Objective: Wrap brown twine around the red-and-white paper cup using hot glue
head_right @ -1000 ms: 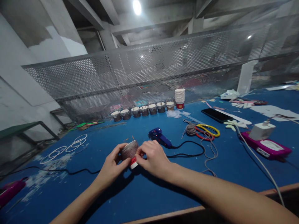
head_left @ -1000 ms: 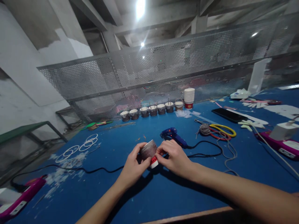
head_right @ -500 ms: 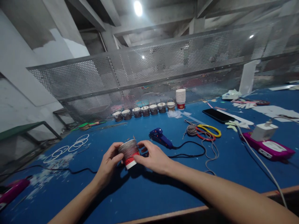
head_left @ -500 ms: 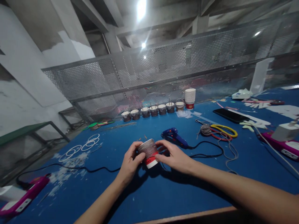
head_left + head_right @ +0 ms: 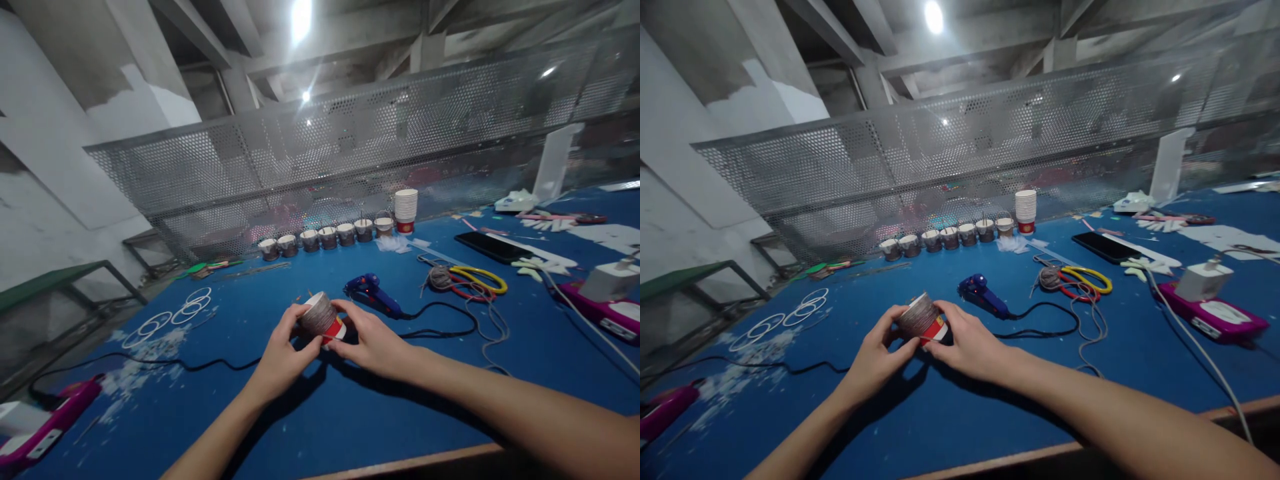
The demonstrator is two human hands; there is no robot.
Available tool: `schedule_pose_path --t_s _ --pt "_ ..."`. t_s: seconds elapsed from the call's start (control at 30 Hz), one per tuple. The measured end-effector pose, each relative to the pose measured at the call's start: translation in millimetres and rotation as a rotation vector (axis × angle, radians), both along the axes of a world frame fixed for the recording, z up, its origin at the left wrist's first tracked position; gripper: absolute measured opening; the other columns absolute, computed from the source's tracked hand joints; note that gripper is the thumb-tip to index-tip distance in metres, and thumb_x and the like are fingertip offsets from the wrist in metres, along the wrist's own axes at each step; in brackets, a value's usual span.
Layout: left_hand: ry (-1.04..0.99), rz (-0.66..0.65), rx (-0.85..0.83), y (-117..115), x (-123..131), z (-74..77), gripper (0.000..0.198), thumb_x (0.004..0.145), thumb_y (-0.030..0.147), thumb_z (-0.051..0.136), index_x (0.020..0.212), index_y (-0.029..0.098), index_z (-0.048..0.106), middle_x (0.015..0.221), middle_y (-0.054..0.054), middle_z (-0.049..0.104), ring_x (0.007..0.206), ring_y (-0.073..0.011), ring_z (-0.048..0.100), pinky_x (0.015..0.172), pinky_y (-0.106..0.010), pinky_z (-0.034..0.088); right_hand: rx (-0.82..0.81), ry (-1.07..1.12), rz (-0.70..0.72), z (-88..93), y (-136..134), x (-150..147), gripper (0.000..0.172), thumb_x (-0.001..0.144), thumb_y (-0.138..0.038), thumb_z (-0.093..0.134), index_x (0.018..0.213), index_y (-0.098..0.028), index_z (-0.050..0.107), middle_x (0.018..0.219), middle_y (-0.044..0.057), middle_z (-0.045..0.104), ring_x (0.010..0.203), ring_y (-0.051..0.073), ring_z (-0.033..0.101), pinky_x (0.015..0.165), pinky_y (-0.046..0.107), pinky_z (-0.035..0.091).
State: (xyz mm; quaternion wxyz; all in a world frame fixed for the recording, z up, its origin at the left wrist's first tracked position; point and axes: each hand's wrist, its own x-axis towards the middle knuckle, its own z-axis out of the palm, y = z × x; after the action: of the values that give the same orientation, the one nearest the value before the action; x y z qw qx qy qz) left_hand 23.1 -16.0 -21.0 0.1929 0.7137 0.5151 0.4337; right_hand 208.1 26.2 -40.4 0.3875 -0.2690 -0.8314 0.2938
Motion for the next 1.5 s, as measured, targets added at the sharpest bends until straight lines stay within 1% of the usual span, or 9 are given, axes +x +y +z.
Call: schedule_pose_path --t_s 0.13,0.23,0.37,0.47,0.6,0.7,0.9,1.13,1.5 --pt "-0.064 0.085 -0.016 3 -1 0.8 0.028 0.074 0.025 0.061 0.101 0.02 0.058 0.099 -0.004 0.061 0.083 -0.0172 0.061 0.076 -0.031 0.052 0.253 0.064 -0.097 13.6 6 13 0.041 0.086 -0.031 0.058 0.122 -0.015 0.049 0.117 0.016 0.061 0.102 0.025 0.061 0.085 0.042 0.051" --pt "-0.101 0.136 -0.049 6 -2 5.2 0.032 0.073 0.027 0.061 0.104 0.02 0.056 0.095 -0.004 0.063 0.079 -0.0173 0.062 0.073 -0.031 0.052 0.388 0.241 -0.29 32.5 25 37 0.026 0.088 -0.03 0.053 0.111 -0.018 0.055 0.106 0.012 0.063 0.094 0.023 0.061 0.081 0.04 0.051" --pt "-0.115 0.175 -0.059 10 -6 8.2 0.036 0.071 0.026 0.061 0.106 0.019 0.054 0.094 -0.004 0.063 0.075 -0.0162 0.062 0.074 -0.031 0.052 0.101 0.171 -0.497 39.7 66 69 0.027 0.079 -0.024 0.052 0.105 -0.016 0.056 0.105 0.013 0.063 0.091 0.024 0.061 0.077 0.04 0.05" --pt "-0.126 0.193 -0.069 13 -9 6.2 0.04 0.07 0.026 0.062 0.108 0.018 0.053 0.095 -0.004 0.061 0.072 -0.015 0.062 0.072 -0.031 0.051 -0.093 -0.045 -0.388 25.6 84 73 0.024 0.069 -0.021 0.061 0.092 -0.017 0.063 0.092 0.012 0.068 0.08 0.023 0.063 0.069 0.036 0.051" --pt "-0.123 0.168 -0.074 14 -9 3.9 0.04 0.071 0.025 0.062 0.109 0.017 0.053 0.098 -0.005 0.063 0.077 -0.0161 0.062 0.075 -0.031 0.051 -0.154 -0.161 -0.284 0.9 86 56 0.011 0.064 -0.026 0.068 0.07 -0.017 0.065 0.06 0.004 0.063 0.052 0.018 0.055 0.048 0.029 0.043" --pt "-0.116 0.152 -0.073 13 -8 4.1 0.037 0.073 0.026 0.061 0.108 0.017 0.054 0.1 -0.007 0.064 0.084 -0.018 0.062 0.078 -0.032 0.05 -0.161 -0.183 -0.32 -8.2 81 44 0.012 0.067 -0.025 0.063 0.059 -0.018 0.059 0.05 0.001 0.054 0.047 0.016 0.049 0.045 0.027 0.036" --pt "-0.11 0.171 -0.077 13 -9 3.9 0.038 0.072 0.024 0.059 0.109 0.018 0.054 0.098 -0.005 0.063 0.086 -0.0187 0.062 0.079 -0.033 0.05 -0.133 -0.048 -0.212 2.8 55 35 0.01 0.075 -0.02 0.05 0.077 -0.019 0.06 0.062 0.0 0.059 0.057 0.015 0.054 0.055 0.026 0.043" --pt "-0.118 0.25 -0.049 19 -13 -2.2 0.042 0.068 0.021 0.059 0.109 0.017 0.055 0.084 0.0 0.062 0.072 -0.0156 0.06 0.067 -0.028 0.05 0.001 0.044 -0.04 12.2 12 23 0.02 0.08 -0.033 0.053 0.066 -0.02 0.049 0.06 -0.002 0.051 0.053 0.011 0.042 0.049 0.023 0.036" --pt "-0.103 0.251 -0.054 17 -12 -2.4 0.045 0.069 0.024 0.059 0.112 0.014 0.055 0.087 -0.002 0.058 0.066 -0.014 0.056 0.063 -0.028 0.049 0.038 -0.055 -0.021 1.8 7 15 0.021 0.081 -0.033 0.05 0.064 -0.021 0.045 0.057 -0.001 0.051 0.048 0.01 0.037 0.046 0.023 0.032"
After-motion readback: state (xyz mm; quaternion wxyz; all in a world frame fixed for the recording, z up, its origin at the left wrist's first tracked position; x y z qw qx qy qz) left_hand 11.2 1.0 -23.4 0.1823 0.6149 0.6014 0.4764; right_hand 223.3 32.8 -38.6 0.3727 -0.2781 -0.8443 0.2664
